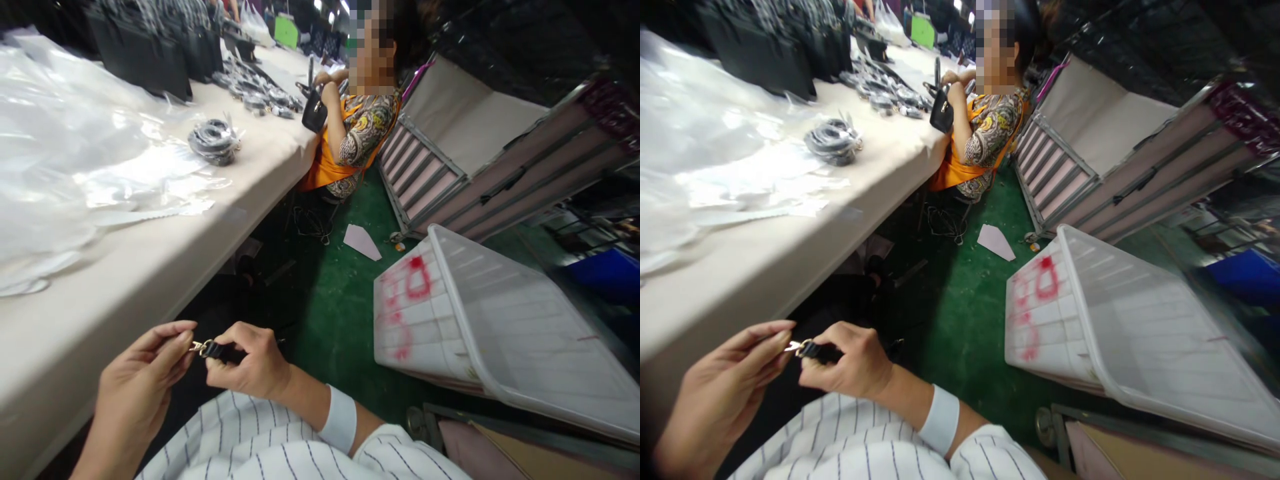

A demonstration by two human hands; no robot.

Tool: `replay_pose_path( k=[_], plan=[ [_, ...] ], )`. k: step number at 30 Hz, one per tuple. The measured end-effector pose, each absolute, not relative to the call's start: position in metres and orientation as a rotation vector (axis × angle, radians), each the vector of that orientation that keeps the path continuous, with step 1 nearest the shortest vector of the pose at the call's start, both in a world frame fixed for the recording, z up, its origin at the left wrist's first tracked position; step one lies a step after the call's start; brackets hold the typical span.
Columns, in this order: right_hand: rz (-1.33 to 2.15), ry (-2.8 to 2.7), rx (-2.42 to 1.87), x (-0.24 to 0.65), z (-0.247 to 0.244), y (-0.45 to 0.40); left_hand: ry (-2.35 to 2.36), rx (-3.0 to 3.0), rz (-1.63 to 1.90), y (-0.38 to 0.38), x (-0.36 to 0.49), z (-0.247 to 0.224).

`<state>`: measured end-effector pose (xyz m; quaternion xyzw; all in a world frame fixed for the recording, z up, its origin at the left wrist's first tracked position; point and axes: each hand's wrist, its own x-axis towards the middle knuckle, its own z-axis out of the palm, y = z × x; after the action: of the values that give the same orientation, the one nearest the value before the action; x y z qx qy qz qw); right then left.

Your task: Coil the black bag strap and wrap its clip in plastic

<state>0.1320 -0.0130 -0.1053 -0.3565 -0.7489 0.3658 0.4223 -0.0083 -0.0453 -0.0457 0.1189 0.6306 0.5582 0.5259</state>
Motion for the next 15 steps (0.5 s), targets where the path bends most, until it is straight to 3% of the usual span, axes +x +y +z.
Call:
replay_pose_path(
  k=[5, 9, 15],
  plan=[
    [1.199, -1.765, -0.989, 0.134, -0.11, -0.016, 1.504, 0.289, 1.298, -0.047, -0.017, -0.061],
    [1.669, -1.538, -0.963, 0.143, -0.105, -0.008, 1.581, 0.355, 1.487, -0.038, -0.049, -0.059],
    [2.284, -1.35, -0.61, 0.171, -0.088, 0.016, 1.517, 0.53, 1.509, -0.027, -0.075, -0.05]
  ],
)
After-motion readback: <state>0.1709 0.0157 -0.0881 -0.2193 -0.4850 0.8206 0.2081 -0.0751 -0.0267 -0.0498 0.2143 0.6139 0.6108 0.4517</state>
